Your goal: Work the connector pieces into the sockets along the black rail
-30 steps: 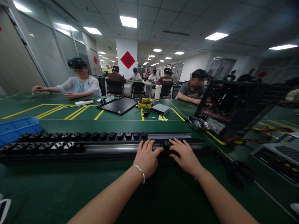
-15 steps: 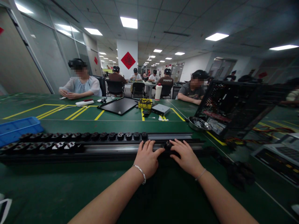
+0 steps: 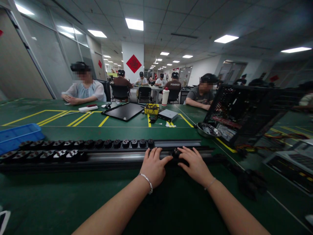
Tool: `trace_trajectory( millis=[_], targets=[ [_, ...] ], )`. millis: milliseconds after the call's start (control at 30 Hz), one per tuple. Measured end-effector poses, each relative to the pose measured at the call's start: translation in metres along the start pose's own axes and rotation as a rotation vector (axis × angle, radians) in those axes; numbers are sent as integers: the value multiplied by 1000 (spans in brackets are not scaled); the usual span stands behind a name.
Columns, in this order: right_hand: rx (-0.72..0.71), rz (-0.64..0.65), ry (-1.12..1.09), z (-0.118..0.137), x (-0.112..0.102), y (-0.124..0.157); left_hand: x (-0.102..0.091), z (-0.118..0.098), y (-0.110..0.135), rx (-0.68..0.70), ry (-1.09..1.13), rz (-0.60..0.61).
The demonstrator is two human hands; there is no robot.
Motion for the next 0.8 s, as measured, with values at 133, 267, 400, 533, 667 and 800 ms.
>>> trace_trajectory(
  millis=[133,267,400,533,667,800],
  targets=[
    [0,-6,2,0,0,0,0,0,0,4,2,-7],
    [1,0,1,0,0,0,0,0,1,9,-1,-20],
    [7,1,-2,-1,0,0,1,0,1,19,-4,-31],
    [14,16,-4,-2,1,0,3,1,2,25,-5,-40],
    [21,22,0,-1,0,0,3,1,2,30,-9,-47],
    [22,15,-1,-1,-1,0,2,1,2,33,-17,-40]
  ],
)
Point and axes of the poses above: each hand's wrist, its own y-axis away from the middle knuckle, its own x-axis out of the palm, z = x × y, the point moved 6 cm from there along -y, towards the middle knuckle, and after that the axes turned 11 degrees about -z, right-handed, at the moved point
